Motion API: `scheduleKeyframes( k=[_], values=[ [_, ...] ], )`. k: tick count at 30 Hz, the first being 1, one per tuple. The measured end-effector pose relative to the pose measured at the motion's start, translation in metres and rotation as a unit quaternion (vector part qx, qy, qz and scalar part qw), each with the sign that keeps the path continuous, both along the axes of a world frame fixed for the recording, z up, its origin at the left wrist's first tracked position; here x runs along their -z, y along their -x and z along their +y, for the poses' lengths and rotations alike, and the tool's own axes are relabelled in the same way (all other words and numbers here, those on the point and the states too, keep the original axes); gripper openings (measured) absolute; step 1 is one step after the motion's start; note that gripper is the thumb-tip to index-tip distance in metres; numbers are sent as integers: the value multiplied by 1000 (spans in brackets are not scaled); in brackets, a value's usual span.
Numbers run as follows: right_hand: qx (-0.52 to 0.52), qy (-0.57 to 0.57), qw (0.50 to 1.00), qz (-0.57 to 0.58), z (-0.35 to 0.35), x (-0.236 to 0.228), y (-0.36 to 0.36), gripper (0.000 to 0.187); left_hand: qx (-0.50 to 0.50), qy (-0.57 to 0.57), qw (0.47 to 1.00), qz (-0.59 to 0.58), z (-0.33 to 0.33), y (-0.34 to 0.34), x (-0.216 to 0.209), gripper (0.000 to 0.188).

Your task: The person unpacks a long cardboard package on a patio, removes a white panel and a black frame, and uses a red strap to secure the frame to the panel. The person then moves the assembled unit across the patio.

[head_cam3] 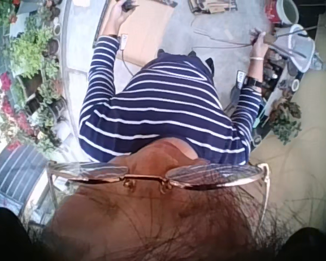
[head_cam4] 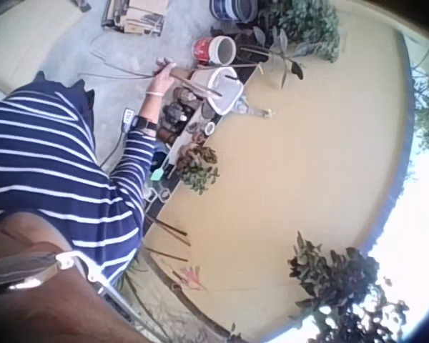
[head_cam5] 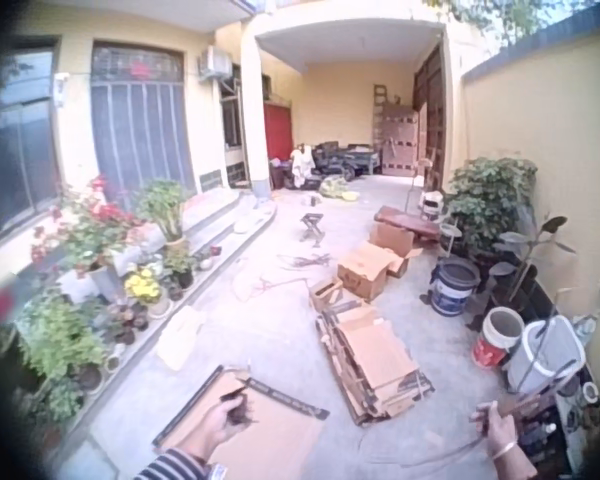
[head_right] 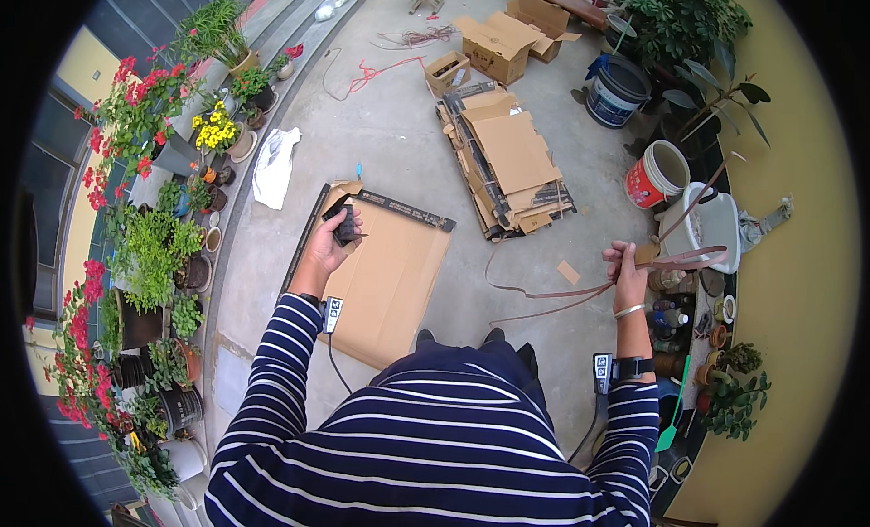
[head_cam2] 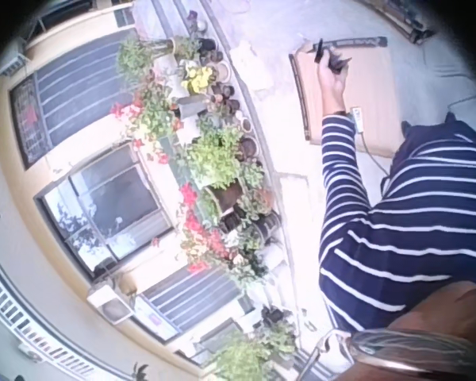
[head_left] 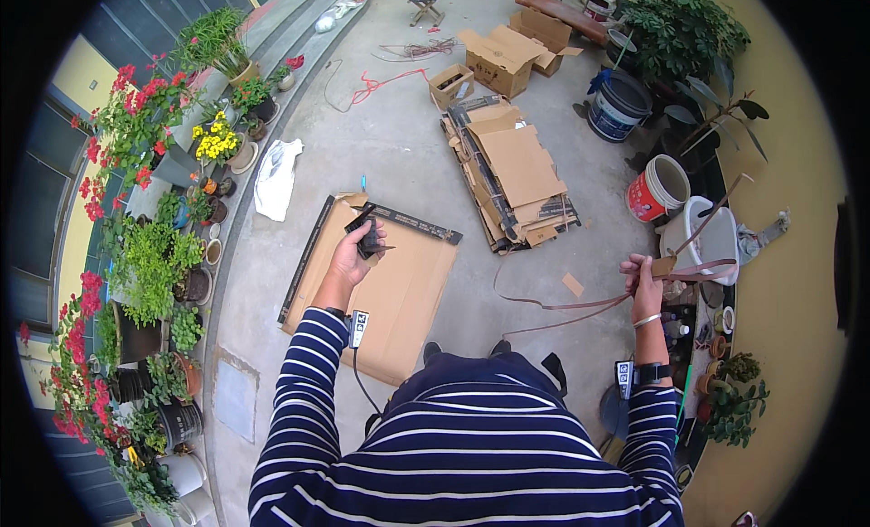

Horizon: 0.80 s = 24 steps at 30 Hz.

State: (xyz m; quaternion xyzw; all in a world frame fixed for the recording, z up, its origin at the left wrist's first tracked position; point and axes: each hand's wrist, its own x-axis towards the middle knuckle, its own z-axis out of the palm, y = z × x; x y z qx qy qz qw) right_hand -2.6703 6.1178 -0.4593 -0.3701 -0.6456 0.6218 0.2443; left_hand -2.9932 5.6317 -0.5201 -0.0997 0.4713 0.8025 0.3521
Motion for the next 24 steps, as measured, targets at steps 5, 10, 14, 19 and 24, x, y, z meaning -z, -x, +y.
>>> scheduleKeyframes(
  k=[5, 10, 14, 19, 24],
  values=[
    [-30, -67, 994, -83, 39, 41, -14, 39, 5, -15, 1000, -10, 28, -14, -19, 31],
    [-53, -128, 977, -162, 65, 58, 6, 26, 17, -8, 1000, 7, 32, -23, -32, 31],
    [-92, -458, 854, -231, 74, 64, 29, 18, 8, 28, 998, 47, 12, -22, -48, 31],
    [-184, -376, 815, -401, 66, 84, 50, 30, -56, 69, 995, 48, -49, -19, -65, 31],
    [-194, -381, 748, -507, 42, 127, 48, 65, -98, 117, 987, 47, -127, -15, -66, 29]
  ],
)
